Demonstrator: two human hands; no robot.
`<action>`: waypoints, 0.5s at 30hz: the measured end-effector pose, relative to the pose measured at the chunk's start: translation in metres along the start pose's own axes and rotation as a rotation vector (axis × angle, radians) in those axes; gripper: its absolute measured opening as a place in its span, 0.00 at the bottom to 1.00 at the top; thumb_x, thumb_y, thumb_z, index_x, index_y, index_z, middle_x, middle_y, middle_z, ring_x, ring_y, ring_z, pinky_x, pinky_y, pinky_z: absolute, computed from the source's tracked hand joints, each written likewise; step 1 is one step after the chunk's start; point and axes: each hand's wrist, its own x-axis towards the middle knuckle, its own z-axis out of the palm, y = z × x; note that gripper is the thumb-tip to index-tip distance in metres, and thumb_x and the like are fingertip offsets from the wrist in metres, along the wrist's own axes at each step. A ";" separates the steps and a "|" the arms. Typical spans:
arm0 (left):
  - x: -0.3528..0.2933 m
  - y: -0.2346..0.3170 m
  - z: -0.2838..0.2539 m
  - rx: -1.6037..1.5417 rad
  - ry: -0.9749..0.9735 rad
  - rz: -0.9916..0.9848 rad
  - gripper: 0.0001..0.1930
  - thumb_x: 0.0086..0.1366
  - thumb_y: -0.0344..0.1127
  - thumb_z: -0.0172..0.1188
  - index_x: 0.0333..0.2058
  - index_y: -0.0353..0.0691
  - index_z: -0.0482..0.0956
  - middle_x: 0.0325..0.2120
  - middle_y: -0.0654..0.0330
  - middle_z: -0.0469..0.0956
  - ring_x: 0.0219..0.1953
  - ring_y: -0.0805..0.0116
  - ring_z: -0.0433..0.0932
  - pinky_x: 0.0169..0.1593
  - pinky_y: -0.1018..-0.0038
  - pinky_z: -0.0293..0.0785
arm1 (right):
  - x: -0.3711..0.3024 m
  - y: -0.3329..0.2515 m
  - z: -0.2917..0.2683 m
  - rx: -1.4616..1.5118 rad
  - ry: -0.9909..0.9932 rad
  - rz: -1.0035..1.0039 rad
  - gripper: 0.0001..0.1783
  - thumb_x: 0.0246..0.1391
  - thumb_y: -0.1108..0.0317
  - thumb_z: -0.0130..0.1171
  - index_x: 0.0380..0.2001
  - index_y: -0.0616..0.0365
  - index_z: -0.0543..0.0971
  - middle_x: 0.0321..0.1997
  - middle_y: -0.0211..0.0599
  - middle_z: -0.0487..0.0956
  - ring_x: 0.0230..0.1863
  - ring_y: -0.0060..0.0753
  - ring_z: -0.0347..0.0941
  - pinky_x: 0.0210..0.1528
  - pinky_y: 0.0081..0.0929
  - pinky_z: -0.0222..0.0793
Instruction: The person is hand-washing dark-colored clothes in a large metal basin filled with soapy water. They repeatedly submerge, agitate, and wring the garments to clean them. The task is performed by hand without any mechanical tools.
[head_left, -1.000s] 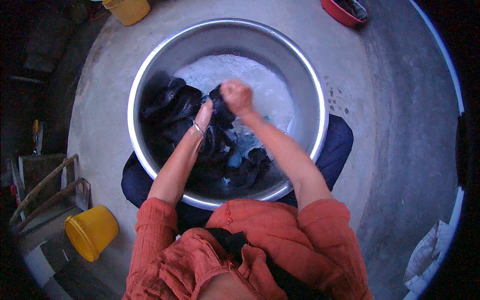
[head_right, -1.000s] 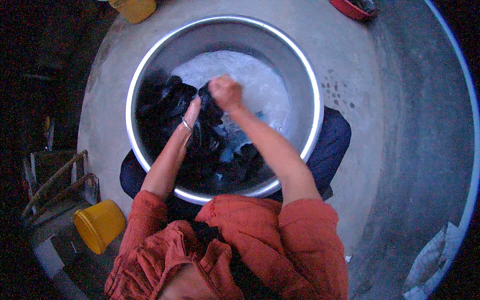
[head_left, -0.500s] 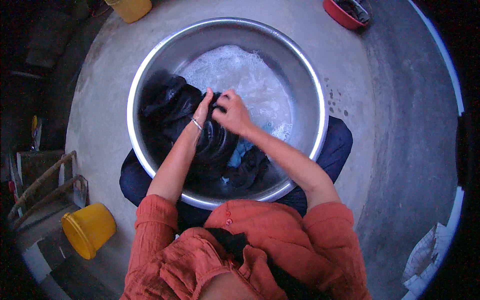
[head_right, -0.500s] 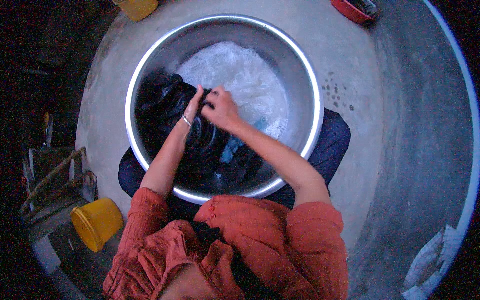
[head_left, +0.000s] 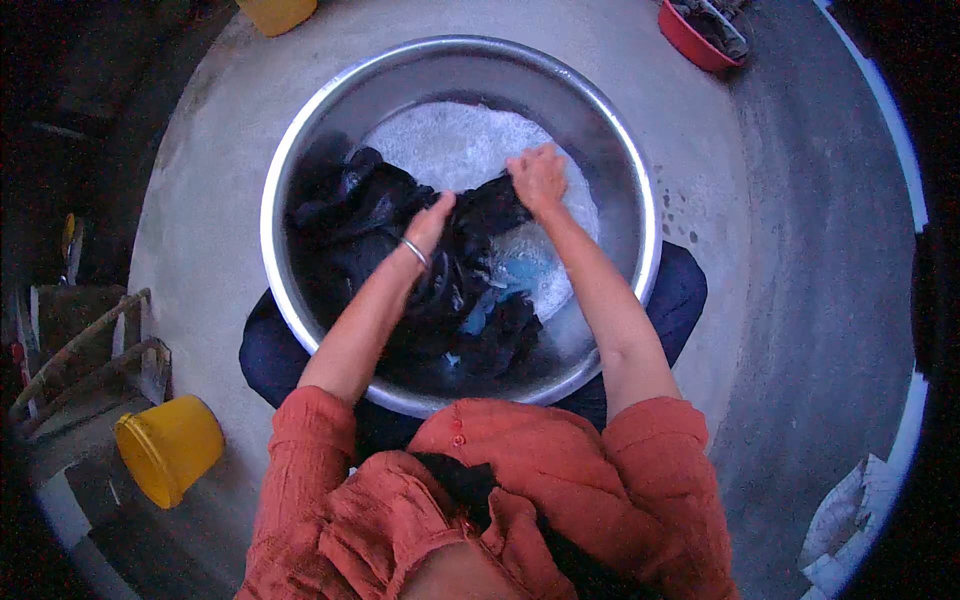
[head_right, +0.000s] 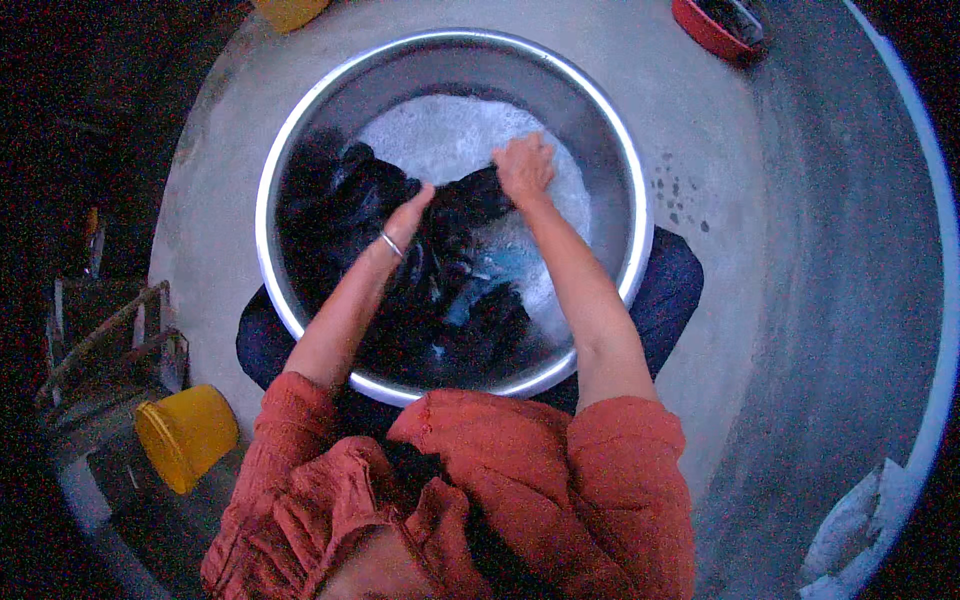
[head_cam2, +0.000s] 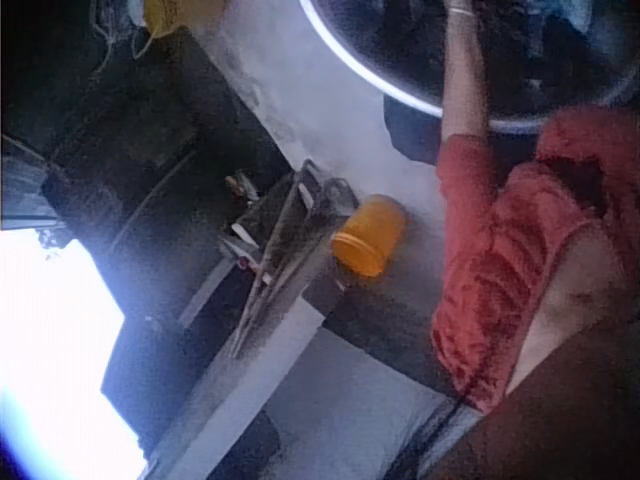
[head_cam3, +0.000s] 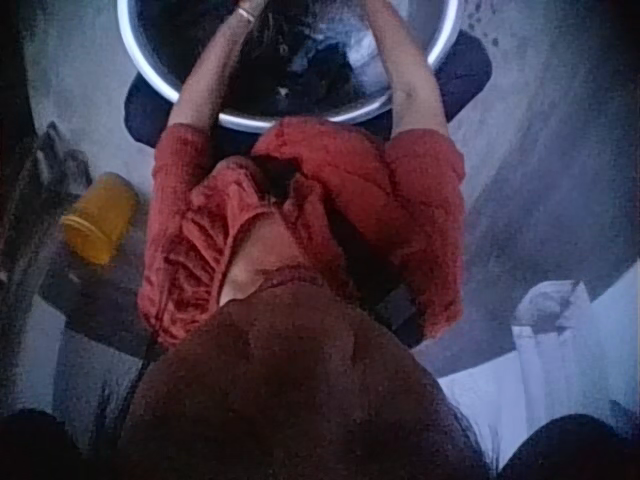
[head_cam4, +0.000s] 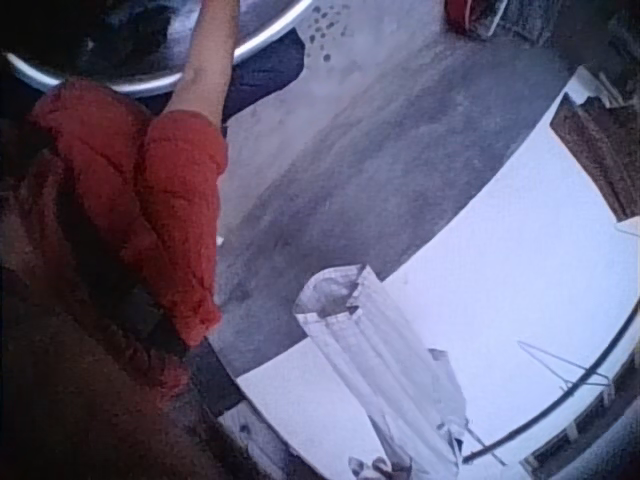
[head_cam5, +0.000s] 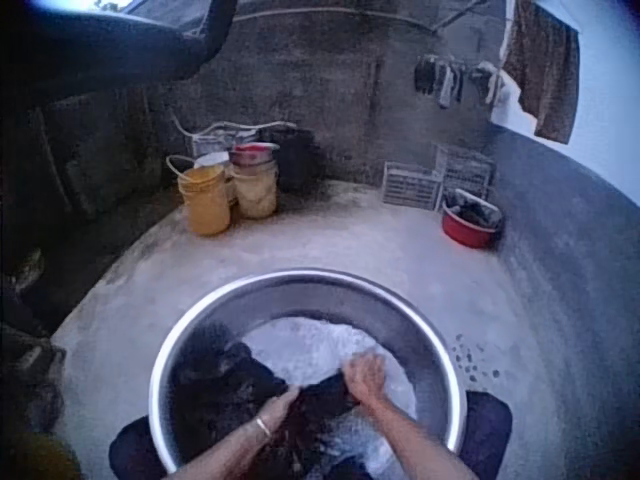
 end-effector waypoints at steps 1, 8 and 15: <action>0.018 -0.012 -0.022 -0.095 -0.014 -0.010 0.26 0.61 0.52 0.47 0.46 0.33 0.70 0.41 0.60 0.73 0.42 0.70 0.70 0.49 0.74 0.64 | 0.001 -0.001 -0.010 -0.033 -0.028 0.067 0.21 0.48 0.49 0.51 0.39 0.50 0.75 0.59 0.46 0.56 0.54 0.60 0.53 0.45 0.52 0.62; 0.073 -0.054 -0.045 -0.188 -0.088 -0.019 0.22 0.63 0.54 0.43 0.40 0.38 0.70 0.36 0.61 0.71 0.38 0.70 0.69 0.44 0.75 0.65 | -0.036 -0.007 0.040 0.252 -0.214 -0.219 0.20 0.43 0.51 0.52 0.35 0.54 0.76 0.40 0.54 0.68 0.44 0.54 0.64 0.44 0.44 0.63; 0.002 0.018 -0.022 -0.322 -0.345 -0.244 0.16 0.63 0.47 0.47 0.37 0.40 0.71 0.30 0.63 0.74 0.32 0.72 0.72 0.38 0.73 0.70 | -0.124 -0.118 -0.031 0.559 0.158 -0.688 0.07 0.34 0.66 0.60 0.17 0.57 0.74 0.27 0.35 0.71 0.32 0.38 0.70 0.32 0.31 0.67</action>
